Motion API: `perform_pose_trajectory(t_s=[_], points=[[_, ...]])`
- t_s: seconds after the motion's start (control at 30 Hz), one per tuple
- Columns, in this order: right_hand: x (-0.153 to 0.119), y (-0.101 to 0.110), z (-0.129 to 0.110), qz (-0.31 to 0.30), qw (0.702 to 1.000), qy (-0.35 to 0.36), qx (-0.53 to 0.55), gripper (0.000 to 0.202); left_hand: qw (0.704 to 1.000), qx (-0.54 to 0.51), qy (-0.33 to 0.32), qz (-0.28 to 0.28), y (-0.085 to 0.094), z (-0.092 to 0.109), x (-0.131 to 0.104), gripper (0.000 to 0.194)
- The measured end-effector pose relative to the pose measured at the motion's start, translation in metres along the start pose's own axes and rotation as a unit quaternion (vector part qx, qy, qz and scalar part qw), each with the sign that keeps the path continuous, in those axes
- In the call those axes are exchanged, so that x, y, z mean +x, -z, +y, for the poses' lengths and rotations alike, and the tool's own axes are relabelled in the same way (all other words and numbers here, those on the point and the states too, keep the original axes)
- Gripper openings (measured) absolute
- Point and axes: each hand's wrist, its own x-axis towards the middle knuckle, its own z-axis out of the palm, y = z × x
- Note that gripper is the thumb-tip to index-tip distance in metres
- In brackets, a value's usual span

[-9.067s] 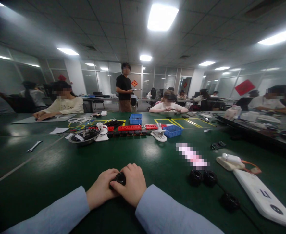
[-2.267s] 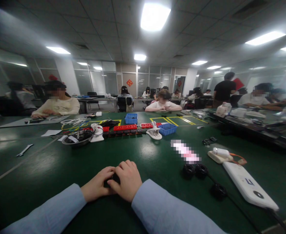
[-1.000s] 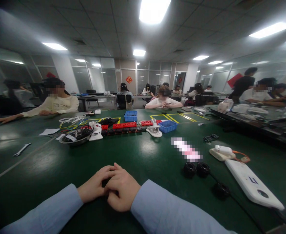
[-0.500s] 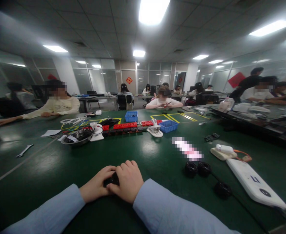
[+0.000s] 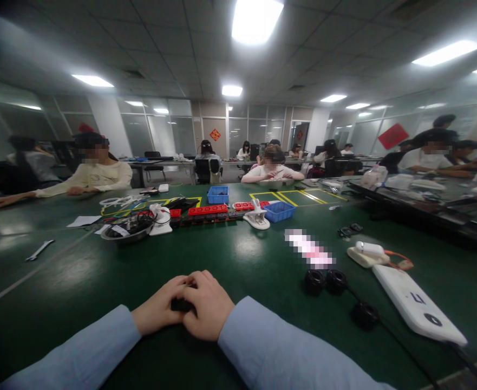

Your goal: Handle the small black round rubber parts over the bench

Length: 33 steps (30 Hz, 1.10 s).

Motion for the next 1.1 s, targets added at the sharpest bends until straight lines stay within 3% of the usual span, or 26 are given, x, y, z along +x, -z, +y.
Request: perform_pose_trajectory(t_s=[0.33,0.47,0.63,0.73,0.87,1.1], points=[[0.0,-0.003,0.008,-0.022,0.996,0.084,-0.001,0.022,1.0,0.011,-0.013,0.011,-0.001,0.0,0.001,0.037],[-0.003,0.001,0.002,0.031,0.994,0.102,-0.007,0.026,1.0,0.014,-0.012,0.012,-0.001,0.002,0.001,0.04],[-0.002,0.008,-0.006,0.117,0.992,-0.011,-0.051,0.025,0.999,0.028,-0.02,0.003,-0.001,-0.002,0.001,0.042],[0.0,0.008,-0.008,0.092,0.988,-0.079,-0.096,0.033,0.999,0.032,-0.014,-0.011,0.0,-0.005,0.0,0.045],[0.0,0.006,-0.007,0.057,0.984,-0.107,-0.132,0.049,0.999,0.035,-0.017,-0.018,0.001,-0.003,0.0,0.044],[0.001,0.005,-0.007,0.017,0.981,-0.113,-0.158,0.032,0.999,0.029,-0.016,-0.009,0.001,0.0,0.0,0.04]])
